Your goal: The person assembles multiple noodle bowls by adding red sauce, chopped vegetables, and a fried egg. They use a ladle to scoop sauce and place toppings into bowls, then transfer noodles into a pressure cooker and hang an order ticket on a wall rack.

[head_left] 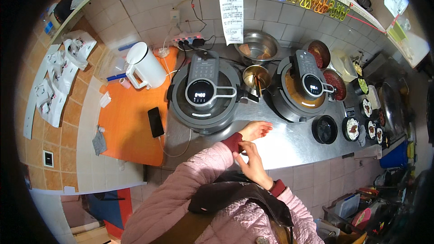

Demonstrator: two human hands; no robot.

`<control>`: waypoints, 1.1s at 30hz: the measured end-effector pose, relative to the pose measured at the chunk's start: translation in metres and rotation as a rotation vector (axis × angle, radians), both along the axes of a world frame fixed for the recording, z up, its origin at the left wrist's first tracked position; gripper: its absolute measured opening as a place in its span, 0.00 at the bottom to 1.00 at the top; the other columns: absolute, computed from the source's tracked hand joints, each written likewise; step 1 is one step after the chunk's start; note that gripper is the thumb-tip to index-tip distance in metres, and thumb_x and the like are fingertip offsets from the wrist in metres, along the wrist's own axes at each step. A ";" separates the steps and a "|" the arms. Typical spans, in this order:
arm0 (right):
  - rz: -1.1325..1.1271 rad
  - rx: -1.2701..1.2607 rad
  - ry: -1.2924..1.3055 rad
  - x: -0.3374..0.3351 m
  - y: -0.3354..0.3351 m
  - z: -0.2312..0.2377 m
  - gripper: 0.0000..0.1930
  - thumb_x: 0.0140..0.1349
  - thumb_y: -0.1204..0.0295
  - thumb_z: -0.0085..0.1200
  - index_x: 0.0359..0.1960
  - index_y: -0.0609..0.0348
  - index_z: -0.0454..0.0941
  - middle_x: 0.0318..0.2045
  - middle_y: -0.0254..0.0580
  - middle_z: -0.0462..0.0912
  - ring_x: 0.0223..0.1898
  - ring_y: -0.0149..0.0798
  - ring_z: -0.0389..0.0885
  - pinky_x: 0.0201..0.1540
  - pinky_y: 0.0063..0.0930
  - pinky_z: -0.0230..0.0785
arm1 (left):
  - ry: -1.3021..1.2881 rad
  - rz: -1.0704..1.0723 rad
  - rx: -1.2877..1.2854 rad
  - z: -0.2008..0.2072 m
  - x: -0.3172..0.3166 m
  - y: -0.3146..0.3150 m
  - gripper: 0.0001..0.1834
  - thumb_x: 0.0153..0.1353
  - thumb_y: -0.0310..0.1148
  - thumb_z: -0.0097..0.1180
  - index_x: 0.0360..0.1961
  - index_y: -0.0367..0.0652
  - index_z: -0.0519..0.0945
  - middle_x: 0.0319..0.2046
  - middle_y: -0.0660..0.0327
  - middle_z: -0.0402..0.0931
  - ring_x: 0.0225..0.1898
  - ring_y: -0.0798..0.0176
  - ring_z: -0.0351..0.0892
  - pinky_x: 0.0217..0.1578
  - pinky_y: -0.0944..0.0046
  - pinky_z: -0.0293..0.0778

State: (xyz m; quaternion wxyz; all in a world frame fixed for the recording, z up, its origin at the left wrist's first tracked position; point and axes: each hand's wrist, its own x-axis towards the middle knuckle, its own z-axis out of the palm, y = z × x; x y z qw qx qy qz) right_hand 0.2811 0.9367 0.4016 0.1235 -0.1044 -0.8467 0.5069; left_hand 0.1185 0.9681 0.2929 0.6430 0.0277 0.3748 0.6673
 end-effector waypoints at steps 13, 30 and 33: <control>-0.029 -0.048 -0.074 0.019 -0.019 -0.004 0.20 0.53 0.64 0.70 0.43 0.63 0.79 0.47 0.49 0.70 0.56 0.50 0.63 0.60 0.37 0.57 | -0.064 0.052 -0.218 -0.071 0.027 0.019 0.08 0.63 0.34 0.55 0.38 0.43 0.82 0.29 0.68 0.77 0.26 0.73 0.69 0.30 0.71 0.68; -0.049 -1.208 -0.264 0.044 -0.011 0.000 0.08 0.71 0.72 0.49 0.48 0.59 0.72 0.37 0.30 0.77 0.39 0.26 0.76 0.40 0.20 0.68 | -0.384 0.124 0.104 0.059 0.032 0.031 0.09 0.64 0.31 0.55 0.41 0.38 0.79 0.23 0.68 0.70 0.23 0.73 0.65 0.24 0.73 0.62; -0.174 -1.445 -0.173 0.049 -0.016 0.004 0.09 0.72 0.71 0.47 0.49 0.60 0.70 0.40 0.36 0.78 0.38 0.34 0.81 0.39 0.25 0.72 | -0.323 0.068 0.265 0.126 0.038 0.016 0.10 0.66 0.33 0.53 0.43 0.38 0.77 0.23 0.69 0.68 0.22 0.74 0.62 0.23 0.74 0.60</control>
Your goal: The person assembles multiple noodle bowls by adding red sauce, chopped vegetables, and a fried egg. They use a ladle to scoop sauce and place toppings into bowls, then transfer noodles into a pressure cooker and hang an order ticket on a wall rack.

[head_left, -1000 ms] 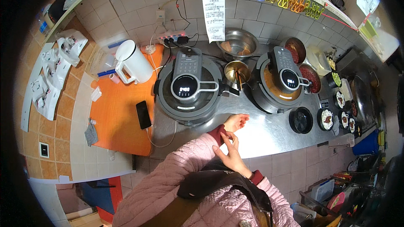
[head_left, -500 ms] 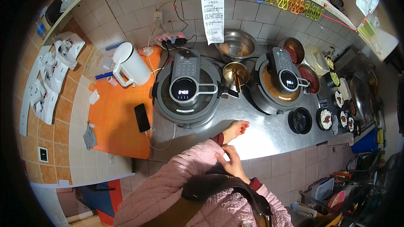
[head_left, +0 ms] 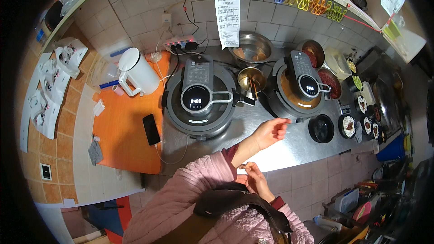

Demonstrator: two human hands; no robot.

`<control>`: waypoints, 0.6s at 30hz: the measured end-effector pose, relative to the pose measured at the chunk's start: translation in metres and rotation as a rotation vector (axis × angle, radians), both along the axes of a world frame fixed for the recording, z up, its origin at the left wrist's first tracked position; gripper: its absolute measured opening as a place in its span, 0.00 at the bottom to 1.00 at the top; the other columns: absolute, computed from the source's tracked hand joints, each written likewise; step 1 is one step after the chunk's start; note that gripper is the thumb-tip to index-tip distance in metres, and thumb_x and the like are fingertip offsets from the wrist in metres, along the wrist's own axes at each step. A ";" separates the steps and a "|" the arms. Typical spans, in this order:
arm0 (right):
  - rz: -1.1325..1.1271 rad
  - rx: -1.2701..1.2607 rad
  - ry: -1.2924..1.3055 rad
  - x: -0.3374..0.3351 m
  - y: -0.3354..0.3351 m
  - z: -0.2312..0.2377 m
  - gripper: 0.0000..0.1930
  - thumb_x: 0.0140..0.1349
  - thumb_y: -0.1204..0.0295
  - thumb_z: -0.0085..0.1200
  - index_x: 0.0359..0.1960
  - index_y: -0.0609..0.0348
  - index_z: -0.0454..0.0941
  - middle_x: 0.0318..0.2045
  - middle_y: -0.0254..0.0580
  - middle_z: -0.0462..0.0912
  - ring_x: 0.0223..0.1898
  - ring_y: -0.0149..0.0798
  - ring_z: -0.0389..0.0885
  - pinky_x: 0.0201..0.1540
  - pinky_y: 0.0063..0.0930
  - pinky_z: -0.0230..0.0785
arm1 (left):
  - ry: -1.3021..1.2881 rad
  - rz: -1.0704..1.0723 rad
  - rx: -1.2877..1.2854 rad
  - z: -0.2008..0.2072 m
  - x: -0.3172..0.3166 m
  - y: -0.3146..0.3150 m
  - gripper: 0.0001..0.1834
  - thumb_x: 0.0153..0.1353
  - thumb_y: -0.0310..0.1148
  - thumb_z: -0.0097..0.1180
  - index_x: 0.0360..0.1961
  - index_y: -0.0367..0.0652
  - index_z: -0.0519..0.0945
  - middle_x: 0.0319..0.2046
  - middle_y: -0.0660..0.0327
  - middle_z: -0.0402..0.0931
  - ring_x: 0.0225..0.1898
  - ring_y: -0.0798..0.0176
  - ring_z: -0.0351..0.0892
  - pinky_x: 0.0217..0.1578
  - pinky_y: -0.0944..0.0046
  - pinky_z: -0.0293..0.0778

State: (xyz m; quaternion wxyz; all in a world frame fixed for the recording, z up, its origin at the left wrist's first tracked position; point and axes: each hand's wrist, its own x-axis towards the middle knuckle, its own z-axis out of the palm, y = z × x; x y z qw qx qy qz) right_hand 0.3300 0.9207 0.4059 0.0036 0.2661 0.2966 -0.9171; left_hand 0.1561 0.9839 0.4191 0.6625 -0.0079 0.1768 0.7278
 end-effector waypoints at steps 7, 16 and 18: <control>0.073 0.283 -0.079 -0.008 0.006 0.005 0.09 0.68 0.70 0.50 0.45 0.58 0.78 0.39 0.35 0.82 0.34 0.28 0.79 0.36 0.22 0.72 | 0.183 -0.382 0.259 0.083 0.058 -0.044 0.13 0.71 0.36 0.47 0.45 0.36 0.74 0.20 0.68 0.66 0.21 0.73 0.63 0.23 0.73 0.61; 0.648 0.111 0.027 -0.041 0.036 0.068 0.09 0.67 0.71 0.52 0.45 0.58 0.78 0.39 0.33 0.82 0.37 0.27 0.79 0.39 0.22 0.72 | 0.300 -0.559 0.289 0.093 0.103 -0.074 0.13 0.69 0.35 0.48 0.40 0.35 0.77 0.20 0.66 0.72 0.20 0.76 0.64 0.21 0.76 0.60; 0.710 0.113 -0.008 -0.048 0.029 0.066 0.09 0.67 0.71 0.52 0.45 0.58 0.78 0.38 0.33 0.82 0.37 0.27 0.79 0.39 0.22 0.72 | 0.318 -0.646 0.346 0.091 0.113 -0.079 0.13 0.70 0.35 0.48 0.41 0.34 0.77 0.21 0.68 0.71 0.21 0.76 0.64 0.23 0.76 0.59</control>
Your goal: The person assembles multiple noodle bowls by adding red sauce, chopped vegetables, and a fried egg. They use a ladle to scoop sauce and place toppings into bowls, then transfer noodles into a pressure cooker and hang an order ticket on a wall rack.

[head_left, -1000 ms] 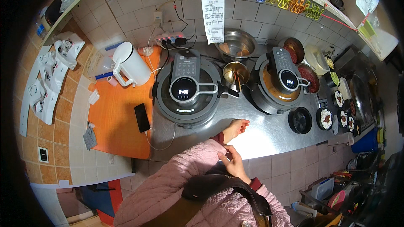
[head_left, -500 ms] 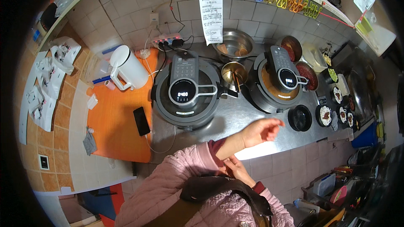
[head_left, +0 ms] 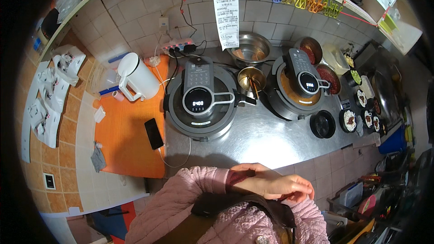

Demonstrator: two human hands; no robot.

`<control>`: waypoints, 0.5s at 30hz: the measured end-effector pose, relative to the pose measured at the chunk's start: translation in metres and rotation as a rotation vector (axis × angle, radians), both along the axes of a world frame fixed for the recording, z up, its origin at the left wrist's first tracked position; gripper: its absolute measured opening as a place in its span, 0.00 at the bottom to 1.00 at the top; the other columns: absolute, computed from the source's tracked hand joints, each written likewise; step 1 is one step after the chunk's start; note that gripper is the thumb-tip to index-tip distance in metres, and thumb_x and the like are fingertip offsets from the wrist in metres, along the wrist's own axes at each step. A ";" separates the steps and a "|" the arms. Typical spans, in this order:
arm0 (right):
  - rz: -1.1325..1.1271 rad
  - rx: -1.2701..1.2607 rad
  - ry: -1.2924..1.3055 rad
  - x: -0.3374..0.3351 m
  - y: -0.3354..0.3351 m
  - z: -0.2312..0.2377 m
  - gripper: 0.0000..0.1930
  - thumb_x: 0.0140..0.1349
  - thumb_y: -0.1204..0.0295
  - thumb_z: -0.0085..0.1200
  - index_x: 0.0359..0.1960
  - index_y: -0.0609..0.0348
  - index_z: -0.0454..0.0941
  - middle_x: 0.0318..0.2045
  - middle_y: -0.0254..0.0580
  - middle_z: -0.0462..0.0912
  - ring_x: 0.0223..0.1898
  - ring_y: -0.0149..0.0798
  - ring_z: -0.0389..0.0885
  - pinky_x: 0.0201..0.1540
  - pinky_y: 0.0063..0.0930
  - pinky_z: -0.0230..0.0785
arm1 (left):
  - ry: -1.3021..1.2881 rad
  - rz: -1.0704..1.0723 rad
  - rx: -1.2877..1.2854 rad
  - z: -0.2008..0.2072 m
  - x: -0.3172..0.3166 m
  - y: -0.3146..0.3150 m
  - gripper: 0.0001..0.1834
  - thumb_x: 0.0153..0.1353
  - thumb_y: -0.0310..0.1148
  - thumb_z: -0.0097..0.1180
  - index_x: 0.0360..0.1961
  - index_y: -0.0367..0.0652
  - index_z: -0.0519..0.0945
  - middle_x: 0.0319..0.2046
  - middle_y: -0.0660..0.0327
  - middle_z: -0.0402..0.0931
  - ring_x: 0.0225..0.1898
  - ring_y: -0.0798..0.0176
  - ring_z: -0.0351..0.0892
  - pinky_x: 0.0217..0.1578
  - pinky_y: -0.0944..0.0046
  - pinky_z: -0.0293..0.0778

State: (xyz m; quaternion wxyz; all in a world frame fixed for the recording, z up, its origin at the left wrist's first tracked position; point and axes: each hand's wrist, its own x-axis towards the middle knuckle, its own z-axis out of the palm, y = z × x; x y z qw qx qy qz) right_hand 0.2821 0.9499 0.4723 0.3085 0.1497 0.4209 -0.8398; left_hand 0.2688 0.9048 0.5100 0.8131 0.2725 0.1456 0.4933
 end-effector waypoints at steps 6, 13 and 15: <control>0.328 0.734 0.580 -0.010 -0.016 -0.016 0.04 0.63 0.75 0.47 0.38 0.58 0.72 0.35 0.36 0.81 0.43 0.26 0.78 0.42 0.31 0.68 | 0.045 -0.073 0.038 -0.008 0.017 -0.003 0.13 0.70 0.34 0.47 0.41 0.34 0.78 0.20 0.68 0.72 0.23 0.76 0.65 0.25 0.76 0.59; 0.102 0.978 0.339 -0.024 -0.053 -0.025 0.10 0.62 0.75 0.49 0.45 0.59 0.73 0.40 0.41 0.83 0.45 0.31 0.80 0.46 0.30 0.70 | 0.604 0.419 0.537 -0.007 0.017 -0.005 0.10 0.66 0.28 0.52 0.39 0.30 0.78 0.21 0.64 0.73 0.24 0.71 0.71 0.25 0.68 0.67; 0.097 0.877 0.321 -0.025 -0.053 -0.025 0.10 0.62 0.75 0.49 0.46 0.59 0.73 0.40 0.41 0.83 0.46 0.31 0.80 0.47 0.30 0.69 | 0.955 0.994 0.950 -0.007 0.008 -0.001 0.09 0.61 0.25 0.56 0.39 0.28 0.78 0.22 0.61 0.73 0.24 0.67 0.73 0.26 0.66 0.69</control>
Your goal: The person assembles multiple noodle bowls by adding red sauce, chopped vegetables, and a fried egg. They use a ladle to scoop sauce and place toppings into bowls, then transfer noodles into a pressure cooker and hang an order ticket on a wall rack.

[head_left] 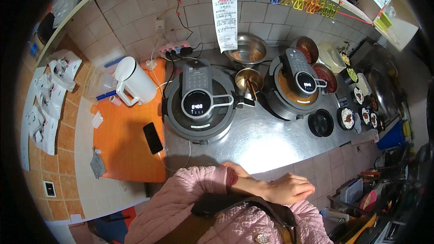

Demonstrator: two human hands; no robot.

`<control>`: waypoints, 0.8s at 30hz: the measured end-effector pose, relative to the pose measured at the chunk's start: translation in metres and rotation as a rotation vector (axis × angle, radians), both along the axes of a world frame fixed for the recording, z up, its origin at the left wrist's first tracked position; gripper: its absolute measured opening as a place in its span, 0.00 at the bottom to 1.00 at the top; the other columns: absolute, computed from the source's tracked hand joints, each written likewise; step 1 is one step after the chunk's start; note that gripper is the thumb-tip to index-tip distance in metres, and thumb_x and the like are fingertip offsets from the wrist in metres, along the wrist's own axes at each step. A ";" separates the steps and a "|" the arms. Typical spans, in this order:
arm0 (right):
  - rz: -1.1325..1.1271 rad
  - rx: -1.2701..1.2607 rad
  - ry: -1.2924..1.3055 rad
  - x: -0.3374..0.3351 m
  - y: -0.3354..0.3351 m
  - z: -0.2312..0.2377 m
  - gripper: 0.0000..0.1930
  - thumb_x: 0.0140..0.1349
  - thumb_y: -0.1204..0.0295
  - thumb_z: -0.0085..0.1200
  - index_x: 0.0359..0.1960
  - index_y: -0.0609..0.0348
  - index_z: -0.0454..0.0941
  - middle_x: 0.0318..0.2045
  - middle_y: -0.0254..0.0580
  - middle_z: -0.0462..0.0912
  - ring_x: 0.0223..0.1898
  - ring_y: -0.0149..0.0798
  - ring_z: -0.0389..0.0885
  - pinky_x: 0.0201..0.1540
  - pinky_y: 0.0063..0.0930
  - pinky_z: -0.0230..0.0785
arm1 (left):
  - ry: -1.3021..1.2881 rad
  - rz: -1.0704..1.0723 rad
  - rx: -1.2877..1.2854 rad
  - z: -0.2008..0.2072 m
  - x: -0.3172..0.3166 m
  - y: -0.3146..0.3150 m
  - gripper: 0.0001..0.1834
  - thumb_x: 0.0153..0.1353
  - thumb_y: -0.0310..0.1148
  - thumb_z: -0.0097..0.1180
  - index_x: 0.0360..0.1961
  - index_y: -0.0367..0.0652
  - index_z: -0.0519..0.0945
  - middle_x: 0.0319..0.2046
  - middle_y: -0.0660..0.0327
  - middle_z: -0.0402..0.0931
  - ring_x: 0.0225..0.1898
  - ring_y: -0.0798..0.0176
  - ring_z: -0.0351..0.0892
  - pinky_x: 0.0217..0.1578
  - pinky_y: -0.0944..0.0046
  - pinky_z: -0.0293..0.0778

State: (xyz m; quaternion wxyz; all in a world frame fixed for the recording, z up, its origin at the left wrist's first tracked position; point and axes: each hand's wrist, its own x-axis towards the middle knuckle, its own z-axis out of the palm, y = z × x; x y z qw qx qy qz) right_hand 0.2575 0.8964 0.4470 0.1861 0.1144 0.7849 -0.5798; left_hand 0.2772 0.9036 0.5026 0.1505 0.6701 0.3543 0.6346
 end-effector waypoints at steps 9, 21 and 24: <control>0.123 -0.280 -0.043 0.007 0.009 0.001 0.13 0.64 0.75 0.48 0.49 0.61 0.73 0.43 0.42 0.83 0.48 0.32 0.79 0.50 0.29 0.68 | 0.360 0.190 0.308 -0.009 -0.036 -0.006 0.18 0.45 0.24 0.65 0.39 0.27 0.79 0.19 0.65 0.66 0.20 0.69 0.69 0.16 0.68 0.63; 0.021 0.016 0.272 0.022 -0.021 -0.052 0.16 0.65 0.75 0.48 0.54 0.64 0.72 0.47 0.43 0.82 0.51 0.34 0.77 0.54 0.27 0.67 | 0.531 0.190 0.441 -0.034 -0.038 -0.005 0.18 0.49 0.28 0.61 0.41 0.28 0.80 0.15 0.69 0.64 0.20 0.71 0.67 0.17 0.70 0.61; 0.043 0.013 0.334 0.043 -0.022 -0.062 0.17 0.66 0.75 0.48 0.55 0.65 0.72 0.48 0.43 0.81 0.52 0.34 0.77 0.55 0.27 0.67 | 0.510 0.289 0.360 -0.043 -0.061 -0.002 0.18 0.47 0.28 0.64 0.39 0.29 0.81 0.14 0.69 0.64 0.18 0.72 0.66 0.14 0.71 0.60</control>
